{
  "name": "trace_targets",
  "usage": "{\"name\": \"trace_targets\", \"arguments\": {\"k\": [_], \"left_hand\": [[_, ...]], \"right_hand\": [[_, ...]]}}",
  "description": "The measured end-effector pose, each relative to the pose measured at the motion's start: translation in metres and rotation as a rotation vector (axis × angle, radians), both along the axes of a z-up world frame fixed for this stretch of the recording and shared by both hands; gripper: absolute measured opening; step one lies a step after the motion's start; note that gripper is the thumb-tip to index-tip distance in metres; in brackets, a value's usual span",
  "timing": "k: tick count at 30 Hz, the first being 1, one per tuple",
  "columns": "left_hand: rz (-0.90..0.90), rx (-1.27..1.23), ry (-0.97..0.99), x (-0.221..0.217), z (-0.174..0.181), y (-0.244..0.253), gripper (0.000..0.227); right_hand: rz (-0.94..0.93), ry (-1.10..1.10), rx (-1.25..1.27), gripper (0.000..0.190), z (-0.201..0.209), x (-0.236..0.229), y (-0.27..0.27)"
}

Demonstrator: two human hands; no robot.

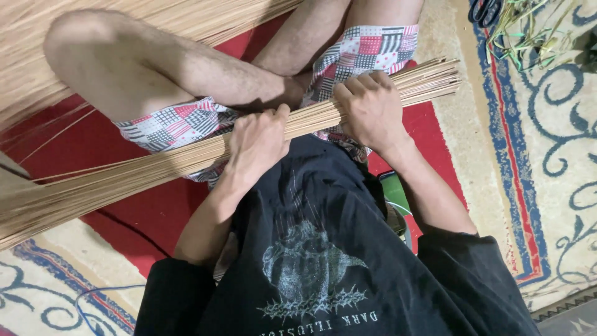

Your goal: Gathering, aligning, and tying a large number of thin wooden sticks into a bundle.

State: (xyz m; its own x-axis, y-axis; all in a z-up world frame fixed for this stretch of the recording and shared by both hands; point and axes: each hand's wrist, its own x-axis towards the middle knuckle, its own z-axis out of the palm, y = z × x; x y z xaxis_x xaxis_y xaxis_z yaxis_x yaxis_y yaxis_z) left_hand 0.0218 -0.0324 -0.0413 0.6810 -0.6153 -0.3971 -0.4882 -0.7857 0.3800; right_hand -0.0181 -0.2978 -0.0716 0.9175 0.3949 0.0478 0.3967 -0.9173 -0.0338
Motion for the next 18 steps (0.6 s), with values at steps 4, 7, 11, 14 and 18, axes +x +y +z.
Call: {"name": "trace_targets", "arguments": {"k": [4,7,11,14,18], "left_hand": [[-0.027,0.0,0.034,0.023,-0.005,-0.014,0.047],[-0.011,0.051,0.071,0.037,-0.008,-0.045,0.053],[0.012,0.048,0.19,0.048,-0.009,-0.118,0.06],[0.022,0.068,0.224,0.065,0.006,-0.164,0.056],[-0.051,0.084,0.264,0.074,-0.037,-0.196,0.057]], "right_hand": [[-0.048,-0.123,-0.018,0.013,0.017,0.015,-0.003],[-0.084,-0.116,-0.008,0.007,0.01,0.026,-0.011],[-0.13,-0.129,0.008,0.003,0.004,0.037,-0.012],[-0.189,-0.139,0.024,0.003,-0.002,0.049,-0.028],[-0.333,0.002,0.265,0.037,0.008,0.047,-0.068]]}}
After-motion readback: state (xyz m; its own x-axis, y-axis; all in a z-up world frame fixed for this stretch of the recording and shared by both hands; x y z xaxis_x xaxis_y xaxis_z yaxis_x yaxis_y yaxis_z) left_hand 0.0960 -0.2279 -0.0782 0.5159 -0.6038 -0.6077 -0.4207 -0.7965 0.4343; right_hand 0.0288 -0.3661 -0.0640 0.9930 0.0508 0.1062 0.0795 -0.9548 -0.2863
